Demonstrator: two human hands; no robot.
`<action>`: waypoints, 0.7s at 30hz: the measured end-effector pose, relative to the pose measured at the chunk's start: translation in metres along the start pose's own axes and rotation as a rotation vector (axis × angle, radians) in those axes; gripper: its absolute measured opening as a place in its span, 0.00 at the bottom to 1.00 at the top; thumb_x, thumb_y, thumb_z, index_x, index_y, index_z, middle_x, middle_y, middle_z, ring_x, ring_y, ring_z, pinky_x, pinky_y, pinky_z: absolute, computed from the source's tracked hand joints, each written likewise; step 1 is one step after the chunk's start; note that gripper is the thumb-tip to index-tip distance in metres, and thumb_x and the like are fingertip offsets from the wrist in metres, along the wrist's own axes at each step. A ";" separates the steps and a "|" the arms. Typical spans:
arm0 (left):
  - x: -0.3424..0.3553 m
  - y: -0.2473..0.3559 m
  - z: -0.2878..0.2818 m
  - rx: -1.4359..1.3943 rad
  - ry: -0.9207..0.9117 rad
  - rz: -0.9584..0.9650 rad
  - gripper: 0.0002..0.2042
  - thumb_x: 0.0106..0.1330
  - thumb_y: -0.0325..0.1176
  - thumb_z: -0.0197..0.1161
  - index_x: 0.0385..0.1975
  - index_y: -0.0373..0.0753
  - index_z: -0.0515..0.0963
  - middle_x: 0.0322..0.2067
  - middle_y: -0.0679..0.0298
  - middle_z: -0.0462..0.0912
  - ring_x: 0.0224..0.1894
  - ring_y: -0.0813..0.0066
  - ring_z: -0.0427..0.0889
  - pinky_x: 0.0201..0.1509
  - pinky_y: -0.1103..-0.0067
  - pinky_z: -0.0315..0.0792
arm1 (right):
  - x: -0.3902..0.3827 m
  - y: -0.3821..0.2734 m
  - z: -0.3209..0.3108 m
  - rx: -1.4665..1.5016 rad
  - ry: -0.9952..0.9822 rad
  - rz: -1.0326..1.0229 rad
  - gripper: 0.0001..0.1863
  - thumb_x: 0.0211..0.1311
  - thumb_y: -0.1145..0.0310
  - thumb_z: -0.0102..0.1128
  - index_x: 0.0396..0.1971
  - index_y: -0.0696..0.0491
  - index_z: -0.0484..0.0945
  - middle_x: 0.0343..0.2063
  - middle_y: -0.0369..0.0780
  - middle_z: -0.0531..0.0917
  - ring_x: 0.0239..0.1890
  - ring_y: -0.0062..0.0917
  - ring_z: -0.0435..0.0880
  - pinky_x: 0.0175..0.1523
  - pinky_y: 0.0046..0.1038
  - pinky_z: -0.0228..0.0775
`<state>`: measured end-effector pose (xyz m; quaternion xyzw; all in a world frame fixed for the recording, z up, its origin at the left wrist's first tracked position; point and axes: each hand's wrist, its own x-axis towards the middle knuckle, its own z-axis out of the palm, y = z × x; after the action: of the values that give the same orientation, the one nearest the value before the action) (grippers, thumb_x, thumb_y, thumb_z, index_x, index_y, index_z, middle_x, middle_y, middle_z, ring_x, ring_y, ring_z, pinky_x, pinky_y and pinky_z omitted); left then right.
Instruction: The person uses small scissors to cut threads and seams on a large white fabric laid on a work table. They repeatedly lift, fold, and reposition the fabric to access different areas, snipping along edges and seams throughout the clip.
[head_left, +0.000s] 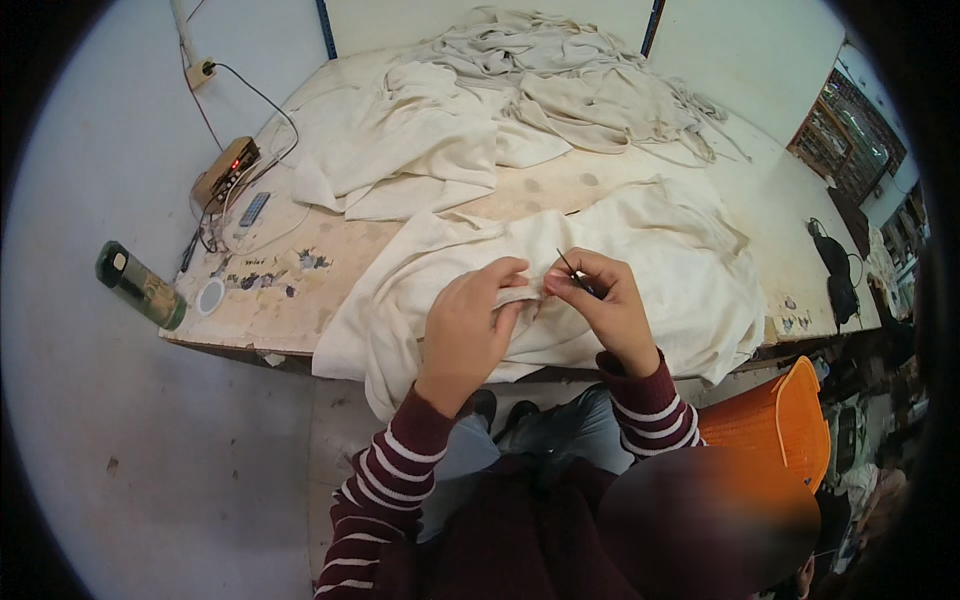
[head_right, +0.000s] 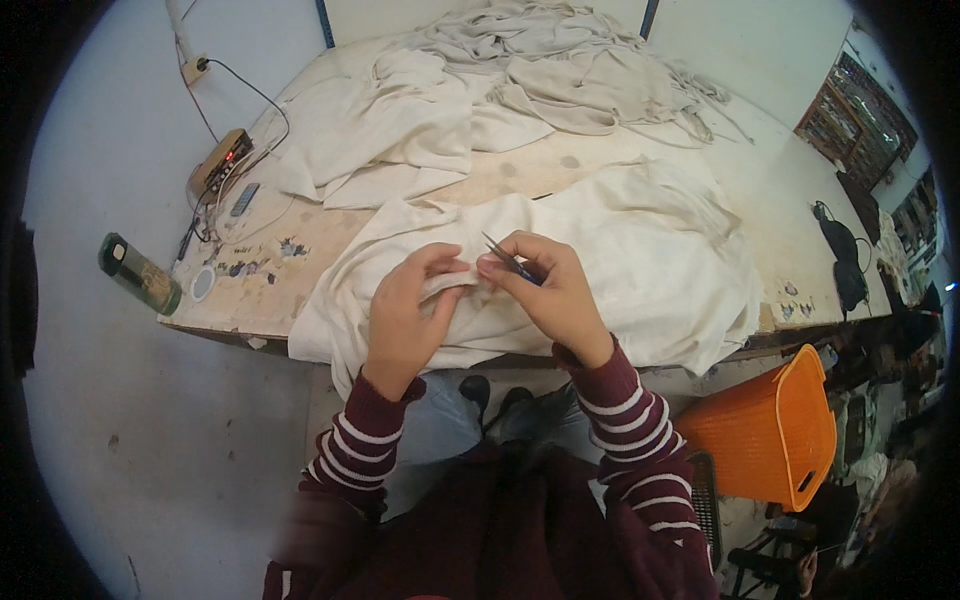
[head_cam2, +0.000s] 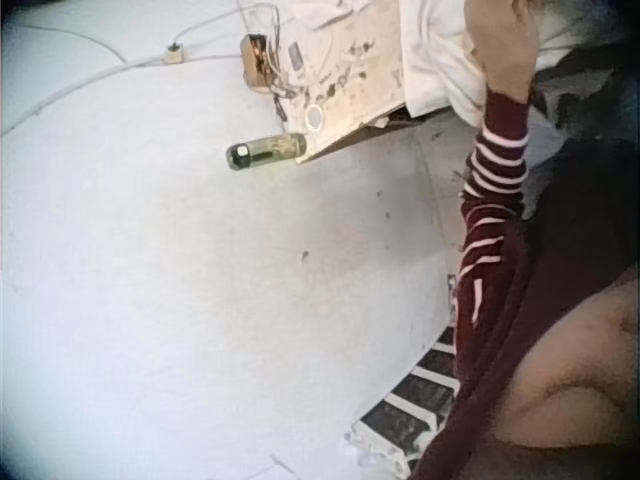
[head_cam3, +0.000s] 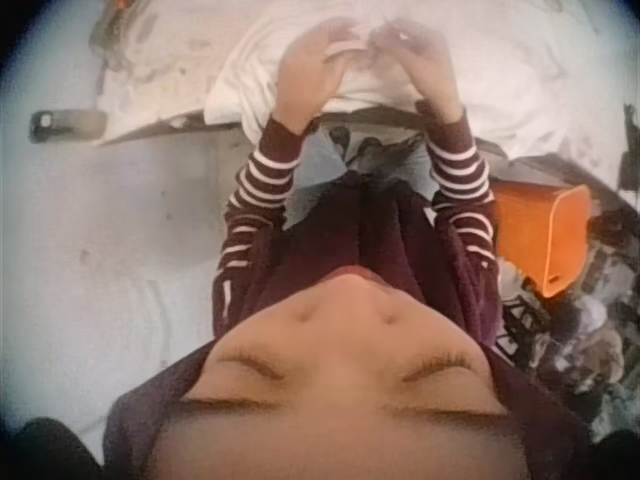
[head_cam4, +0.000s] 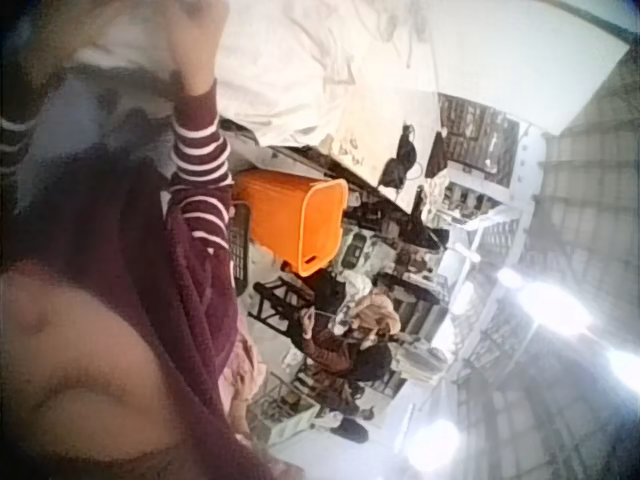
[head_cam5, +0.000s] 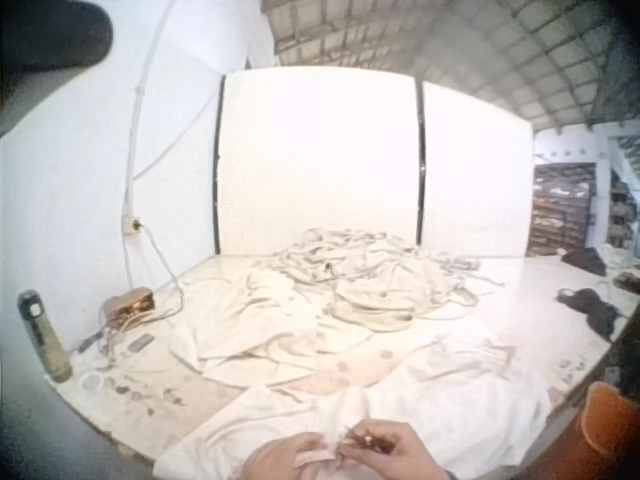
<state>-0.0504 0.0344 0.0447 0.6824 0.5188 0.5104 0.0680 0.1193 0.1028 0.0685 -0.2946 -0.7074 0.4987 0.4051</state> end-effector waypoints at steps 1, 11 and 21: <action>-0.001 -0.003 0.005 -0.027 0.059 0.017 0.20 0.53 0.19 0.65 0.46 0.35 0.71 0.38 0.60 0.83 0.42 0.66 0.82 0.51 0.74 0.72 | -0.002 -0.001 -0.002 -0.063 0.037 -0.001 0.08 0.56 0.72 0.67 0.31 0.60 0.81 0.26 0.34 0.81 0.31 0.14 0.75 0.39 0.18 0.66; -0.018 -0.014 0.022 -0.100 0.271 0.056 0.23 0.54 0.15 0.62 0.49 0.34 0.65 0.36 0.59 0.83 0.39 0.67 0.83 0.49 0.75 0.73 | -0.025 0.003 -0.009 -0.181 -0.016 0.091 0.12 0.55 0.71 0.70 0.36 0.58 0.77 0.26 0.30 0.81 0.27 0.07 0.71 0.33 0.12 0.60; -0.029 -0.018 0.030 -0.188 0.250 0.080 0.27 0.53 0.14 0.62 0.52 0.34 0.59 0.37 0.55 0.82 0.40 0.64 0.83 0.50 0.73 0.73 | -0.026 -0.013 -0.002 -0.441 0.009 0.099 0.11 0.54 0.69 0.70 0.32 0.60 0.79 0.19 0.33 0.81 0.23 0.09 0.71 0.29 0.15 0.61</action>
<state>-0.0372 0.0334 0.0013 0.6243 0.4456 0.6400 0.0459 0.1332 0.0783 0.0741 -0.4127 -0.7822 0.3499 0.3089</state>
